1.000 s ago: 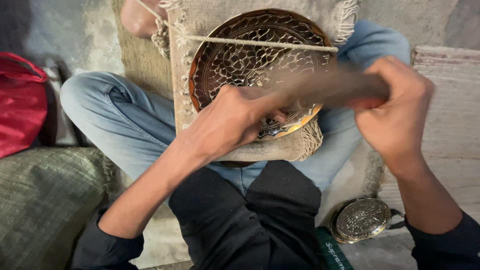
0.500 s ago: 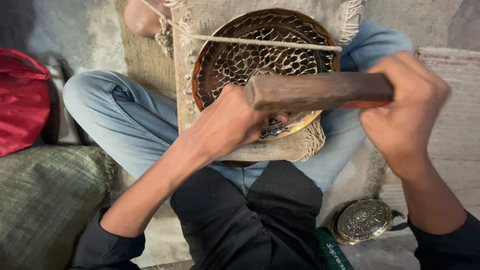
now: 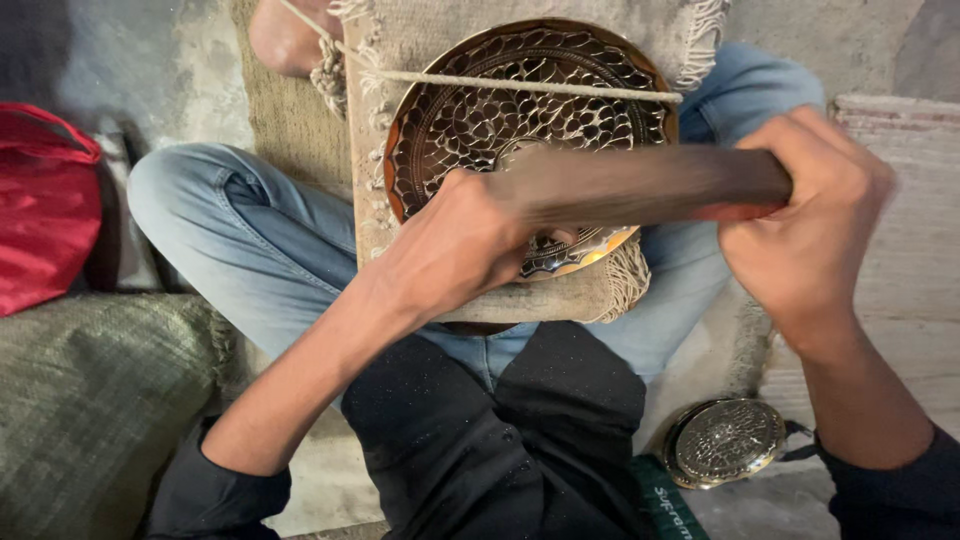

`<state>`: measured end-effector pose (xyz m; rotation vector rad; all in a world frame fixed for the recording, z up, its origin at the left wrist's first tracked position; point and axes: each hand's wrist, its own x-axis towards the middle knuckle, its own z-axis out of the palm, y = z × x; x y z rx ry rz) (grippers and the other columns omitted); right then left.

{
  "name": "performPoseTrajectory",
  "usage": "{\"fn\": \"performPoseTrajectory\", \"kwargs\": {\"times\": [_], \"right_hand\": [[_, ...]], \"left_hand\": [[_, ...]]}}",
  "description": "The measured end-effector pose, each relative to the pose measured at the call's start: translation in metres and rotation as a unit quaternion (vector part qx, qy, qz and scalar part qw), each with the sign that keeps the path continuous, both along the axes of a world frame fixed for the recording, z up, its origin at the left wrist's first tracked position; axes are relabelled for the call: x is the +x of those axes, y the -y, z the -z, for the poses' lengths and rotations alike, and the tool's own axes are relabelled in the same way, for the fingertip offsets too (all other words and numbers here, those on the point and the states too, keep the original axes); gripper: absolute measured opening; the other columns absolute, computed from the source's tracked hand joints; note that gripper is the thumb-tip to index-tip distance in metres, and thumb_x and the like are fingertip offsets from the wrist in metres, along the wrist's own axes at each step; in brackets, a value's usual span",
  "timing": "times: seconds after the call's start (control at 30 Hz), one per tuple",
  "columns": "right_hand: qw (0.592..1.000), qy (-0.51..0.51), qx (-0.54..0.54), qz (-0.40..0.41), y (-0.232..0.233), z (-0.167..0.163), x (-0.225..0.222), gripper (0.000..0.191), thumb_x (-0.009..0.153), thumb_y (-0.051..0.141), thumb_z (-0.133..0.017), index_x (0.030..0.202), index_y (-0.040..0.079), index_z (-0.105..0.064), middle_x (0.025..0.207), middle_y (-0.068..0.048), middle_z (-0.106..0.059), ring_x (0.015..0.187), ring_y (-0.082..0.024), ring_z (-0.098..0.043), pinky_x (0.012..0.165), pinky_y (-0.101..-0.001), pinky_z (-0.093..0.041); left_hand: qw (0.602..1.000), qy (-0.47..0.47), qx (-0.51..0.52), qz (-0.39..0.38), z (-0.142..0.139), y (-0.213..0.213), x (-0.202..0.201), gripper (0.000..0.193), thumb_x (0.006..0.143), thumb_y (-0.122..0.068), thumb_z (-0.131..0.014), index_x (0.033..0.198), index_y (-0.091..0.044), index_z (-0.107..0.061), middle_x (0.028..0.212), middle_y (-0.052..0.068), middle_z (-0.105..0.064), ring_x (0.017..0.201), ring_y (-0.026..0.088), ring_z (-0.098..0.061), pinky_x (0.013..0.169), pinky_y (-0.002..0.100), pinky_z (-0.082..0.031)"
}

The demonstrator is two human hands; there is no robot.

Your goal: The person sits cross-legged on the floor with a brass plate lashed to a padded sandbag, holding a punch against the plate and striking it with a wooden mallet to emboss a decorative pattern, repeatedly repositioning the punch across the surface before lifting the plate off the bag at the end.

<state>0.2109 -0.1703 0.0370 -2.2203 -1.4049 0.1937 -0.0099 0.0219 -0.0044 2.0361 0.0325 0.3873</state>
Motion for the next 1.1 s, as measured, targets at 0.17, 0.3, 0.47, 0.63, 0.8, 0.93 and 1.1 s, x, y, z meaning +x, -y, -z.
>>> {"fn": "performPoseTrajectory", "kwargs": {"times": [0.17,0.3,0.47,0.63,0.8,0.93,1.1], "right_hand": [[0.997,-0.074,-0.010,0.031,-0.003,-0.002,-0.003,0.018,0.086,-0.007,-0.075,0.087,-0.002,-0.058,0.076,-0.006,-0.053,0.067,-0.011,-0.050,0.059,-0.0283,-0.037],[1.000,0.004,0.003,0.005,-0.003,-0.003,-0.004,0.021,0.082,-0.007,-0.080,0.085,-0.002,-0.061,0.075,-0.009,-0.054,0.065,-0.015,-0.052,0.058,-0.0302,-0.036],[0.999,-0.038,-0.023,0.025,0.000,0.000,0.002,0.016,0.079,-0.007,-0.069,0.089,0.000,-0.058,0.077,-0.006,-0.052,0.067,-0.016,-0.051,0.062,-0.0264,-0.036],[1.000,-0.018,-0.001,-0.002,0.004,-0.002,0.002,0.019,0.082,-0.008,-0.078,0.087,-0.001,-0.061,0.079,-0.008,-0.056,0.069,-0.020,-0.056,0.064,-0.0285,-0.039],[1.000,-0.002,0.016,-0.014,-0.001,-0.007,-0.002,0.022,0.082,-0.005,-0.084,0.086,-0.002,-0.062,0.077,-0.008,-0.056,0.067,-0.018,-0.055,0.061,-0.0292,-0.039],[0.998,-0.061,0.015,0.017,-0.004,-0.006,-0.001,0.020,0.085,-0.004,-0.081,0.089,-0.001,-0.062,0.076,-0.006,-0.056,0.066,-0.014,-0.055,0.059,-0.0280,-0.039],[1.000,-0.016,0.021,0.002,-0.001,-0.002,0.002,0.019,0.088,-0.006,-0.078,0.091,-0.003,-0.060,0.080,-0.010,-0.056,0.068,-0.020,-0.056,0.062,-0.0305,-0.040]], "left_hand": [[1.000,-0.010,0.011,-0.009,-0.001,0.001,0.005,0.057,0.071,0.010,-0.060,0.127,-0.003,-0.061,0.106,0.019,-0.073,0.088,0.032,-0.075,0.075,0.039,-0.061],[1.000,-0.012,0.011,0.002,0.007,0.000,0.002,0.051,0.070,0.010,-0.063,0.120,-0.001,-0.067,0.098,0.016,-0.074,0.089,0.035,-0.074,0.078,0.042,-0.060],[0.999,0.001,0.035,-0.007,0.015,0.002,0.001,0.045,0.072,0.007,-0.065,0.116,-0.002,-0.066,0.101,0.017,-0.074,0.093,0.034,-0.075,0.078,0.040,-0.060],[0.993,-0.087,0.075,0.036,0.014,0.001,0.002,0.033,0.072,0.001,-0.069,0.105,-0.006,-0.070,0.090,0.017,-0.072,0.087,0.032,-0.075,0.082,0.040,-0.061],[1.000,0.011,0.028,0.003,0.010,-0.002,0.001,0.050,0.067,0.008,-0.064,0.116,0.001,-0.067,0.101,0.018,-0.072,0.093,0.038,-0.072,0.082,0.042,-0.059],[1.000,-0.019,0.019,0.012,0.007,-0.001,0.004,0.047,0.071,0.009,-0.062,0.115,-0.006,-0.070,0.098,0.014,-0.074,0.086,0.030,-0.076,0.082,0.039,-0.061],[1.000,-0.008,0.009,-0.017,0.001,0.001,0.004,0.049,0.069,0.008,-0.063,0.117,-0.003,-0.068,0.107,0.016,-0.073,0.091,0.034,-0.074,0.079,0.040,-0.061]]}}
